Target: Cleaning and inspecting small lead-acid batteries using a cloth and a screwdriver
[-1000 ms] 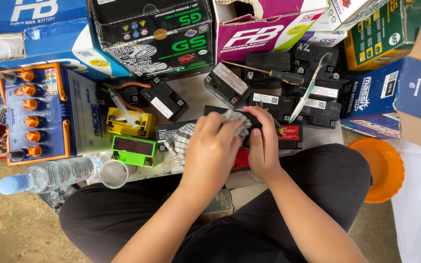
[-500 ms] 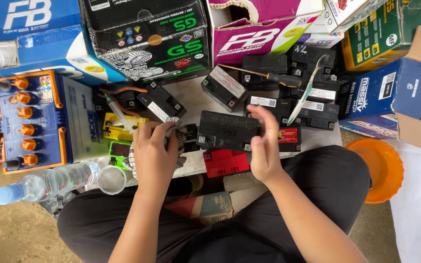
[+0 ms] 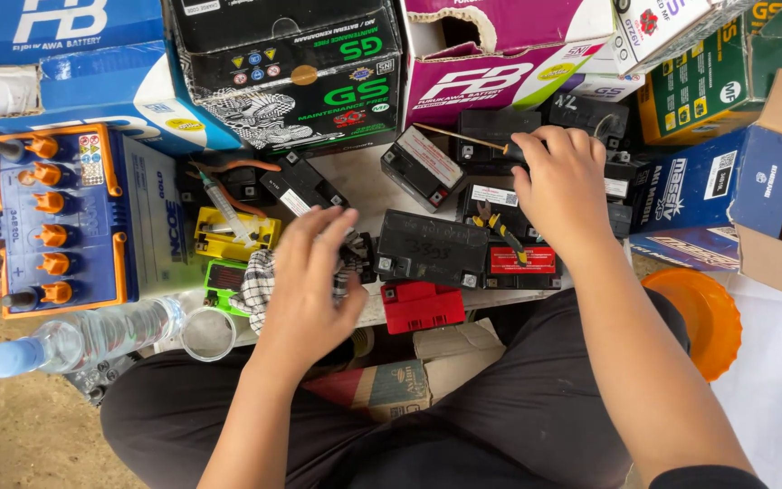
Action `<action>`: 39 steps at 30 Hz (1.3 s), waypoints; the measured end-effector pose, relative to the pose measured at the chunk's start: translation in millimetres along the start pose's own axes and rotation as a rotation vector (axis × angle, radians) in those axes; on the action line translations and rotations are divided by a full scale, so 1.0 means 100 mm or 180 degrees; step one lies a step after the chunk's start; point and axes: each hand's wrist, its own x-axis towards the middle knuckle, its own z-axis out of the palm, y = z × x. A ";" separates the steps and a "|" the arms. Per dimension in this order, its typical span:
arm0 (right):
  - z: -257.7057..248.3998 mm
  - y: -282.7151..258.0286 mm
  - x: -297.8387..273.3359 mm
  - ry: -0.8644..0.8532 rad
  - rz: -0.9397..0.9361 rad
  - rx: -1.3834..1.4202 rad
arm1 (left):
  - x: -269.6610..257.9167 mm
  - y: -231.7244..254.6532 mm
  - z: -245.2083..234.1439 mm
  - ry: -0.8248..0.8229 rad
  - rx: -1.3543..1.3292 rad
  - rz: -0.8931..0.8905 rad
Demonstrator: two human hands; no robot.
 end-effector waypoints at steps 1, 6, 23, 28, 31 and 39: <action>0.04 0.02 0.00 0.0000 -0.0008 0.0005 | 0.02 0.05 -0.02 0.0004 0.0005 -0.0007; 0.22 0.12 0.00 -0.0025 0.0010 -0.0065 | 0.12 0.16 0.07 -0.0825 -0.1127 -0.0018; -1.72 -0.86 -0.89 -0.0180 0.1190 0.1724 | 0.05 0.10 0.44 -0.0007 -0.1296 -0.0567; -1.84 -1.11 -1.22 -0.0581 0.1160 0.2059 | 0.00 0.11 0.56 0.0234 -0.1194 -0.0569; -1.88 -1.18 -1.27 -0.0479 0.1185 0.1805 | -0.02 0.08 0.59 0.0374 -0.1184 -0.0461; -1.92 -1.20 -1.23 -0.0113 0.0994 0.1673 | -0.06 0.04 0.68 0.0128 -0.1795 -0.0620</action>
